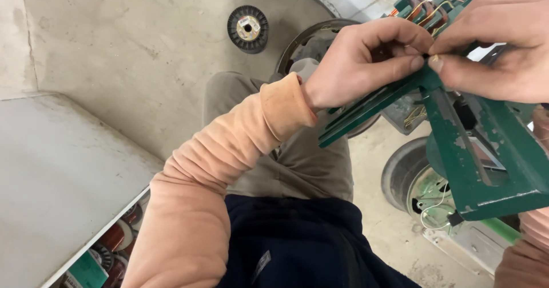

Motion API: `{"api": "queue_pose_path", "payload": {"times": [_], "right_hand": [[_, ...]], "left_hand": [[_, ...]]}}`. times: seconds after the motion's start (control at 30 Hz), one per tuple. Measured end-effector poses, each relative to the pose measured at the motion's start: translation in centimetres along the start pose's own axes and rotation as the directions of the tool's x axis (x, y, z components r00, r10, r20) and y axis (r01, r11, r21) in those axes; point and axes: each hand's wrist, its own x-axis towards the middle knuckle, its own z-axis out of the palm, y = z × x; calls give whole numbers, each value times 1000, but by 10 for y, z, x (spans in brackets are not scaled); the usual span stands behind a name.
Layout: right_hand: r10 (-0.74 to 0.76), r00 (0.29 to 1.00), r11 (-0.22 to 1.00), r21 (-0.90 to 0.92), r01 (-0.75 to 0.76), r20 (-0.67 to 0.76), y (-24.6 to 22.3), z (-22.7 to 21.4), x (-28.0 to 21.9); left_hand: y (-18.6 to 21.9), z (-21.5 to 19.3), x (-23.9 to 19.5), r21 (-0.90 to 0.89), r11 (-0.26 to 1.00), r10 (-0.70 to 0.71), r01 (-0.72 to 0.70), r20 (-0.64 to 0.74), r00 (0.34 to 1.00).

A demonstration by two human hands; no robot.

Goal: Winding copper wire into a coil and trimming the ends with pliers.

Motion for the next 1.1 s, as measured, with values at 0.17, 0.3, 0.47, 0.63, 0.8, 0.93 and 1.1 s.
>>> {"api": "queue_pose_path", "payload": {"times": [0.17,0.3,0.47,0.63,0.8,0.93,1.1], "right_hand": [[-15,1000,1000,-22,15,-5,-10,-4,10],[55,995,997,64,-50,-81,0,9,-13],[319,945,926,238,-293,-79,-9,-3,-5],[-22,1000,952,-306,15,-17,-21,-9,18],[74,996,905,-423,-45,51,-25,-10,18],[103,992,896,-440,-62,69,-25,-11,20],[16,994,883,-468,35,104,-30,-12,28]], "left_hand": [[1,6,0,196,978,93,-78,-71,993],[2,0,0,197,976,113,-97,-74,991],[3,-14,-6,238,959,156,-152,1,988],[4,-17,-5,300,937,171,-178,48,984],[-5,-13,-8,177,978,122,-110,-60,991],[-10,-8,-6,-20,1000,12,-15,-128,992],[-11,-3,0,-230,972,-77,38,-162,984]]}}
